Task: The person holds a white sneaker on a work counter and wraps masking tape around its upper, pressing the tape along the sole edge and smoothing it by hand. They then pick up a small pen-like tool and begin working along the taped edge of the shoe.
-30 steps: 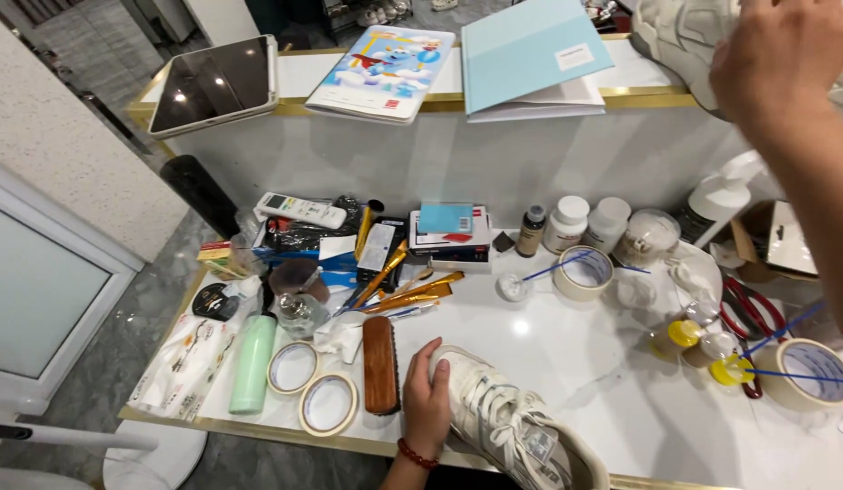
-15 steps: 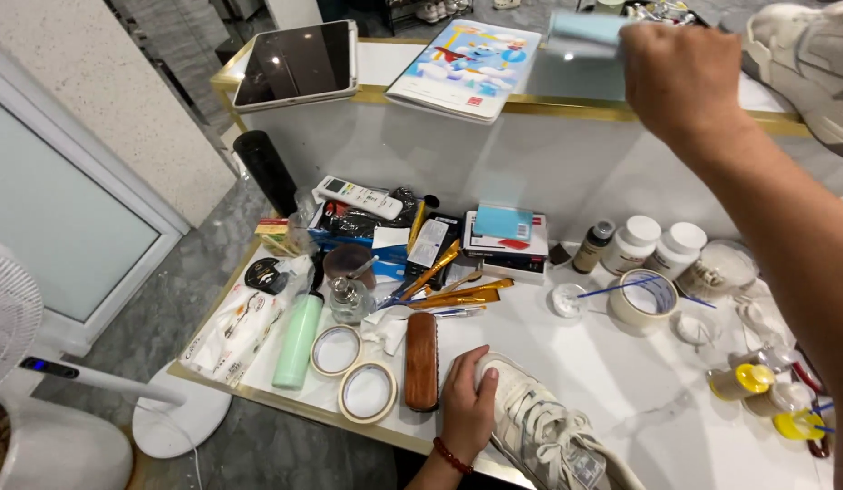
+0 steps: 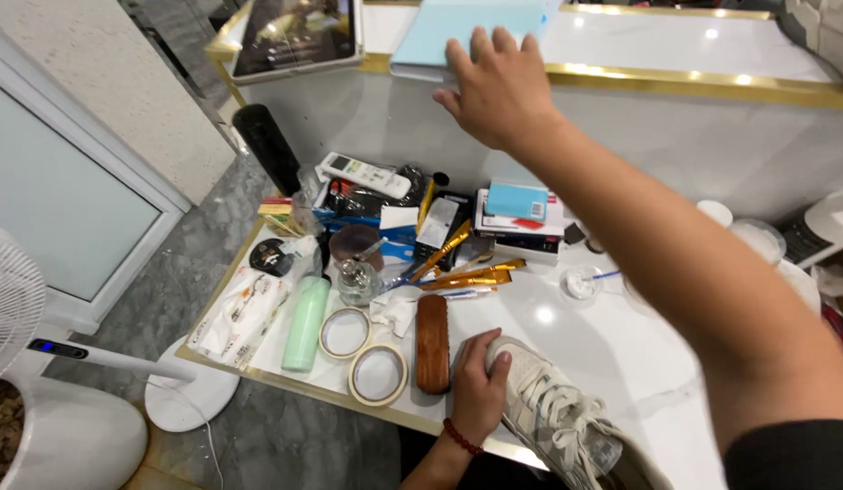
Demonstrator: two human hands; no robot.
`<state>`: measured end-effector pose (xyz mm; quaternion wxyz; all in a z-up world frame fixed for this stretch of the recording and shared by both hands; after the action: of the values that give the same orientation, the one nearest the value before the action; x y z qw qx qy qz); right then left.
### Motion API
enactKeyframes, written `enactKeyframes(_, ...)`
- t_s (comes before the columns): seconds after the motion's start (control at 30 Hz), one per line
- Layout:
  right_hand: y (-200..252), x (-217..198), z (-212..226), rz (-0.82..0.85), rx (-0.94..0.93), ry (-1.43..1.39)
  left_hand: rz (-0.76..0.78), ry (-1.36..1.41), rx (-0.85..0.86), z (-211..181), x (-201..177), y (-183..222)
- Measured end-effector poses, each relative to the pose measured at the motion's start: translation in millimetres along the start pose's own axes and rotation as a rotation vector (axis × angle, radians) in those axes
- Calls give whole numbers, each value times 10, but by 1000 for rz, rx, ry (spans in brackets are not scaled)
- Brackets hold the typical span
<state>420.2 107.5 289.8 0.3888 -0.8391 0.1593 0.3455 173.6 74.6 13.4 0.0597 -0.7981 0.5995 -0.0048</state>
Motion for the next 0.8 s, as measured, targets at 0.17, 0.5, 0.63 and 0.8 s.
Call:
enactKeyframes(0.17,1397,-680,-173,9,-129,-432,3,51,42,121,6,-33)
enactKeyframes(0.5,4628,31,199,764,473,-1699,-175,336,-27,315,176,-101)
enactKeyframes(0.63,5060,369,99,803,832,-1764,-80,683,-129,163,358,-112)
enactKeyframes(0.8,5196,590,72,547,1038,-2110,178,991,-185,-270,735,-41)
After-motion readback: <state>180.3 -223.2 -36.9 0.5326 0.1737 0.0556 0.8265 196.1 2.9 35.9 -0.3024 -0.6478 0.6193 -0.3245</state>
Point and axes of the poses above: each hand's wrist, its own y-axis away from the middle knuckle, its own x-axis out of the palm, z = x × y, the point moved 9 cm from there along -y, towards the middle knuckle, and after that the axes turned 9 degrees about y, right-handed, at the moved point
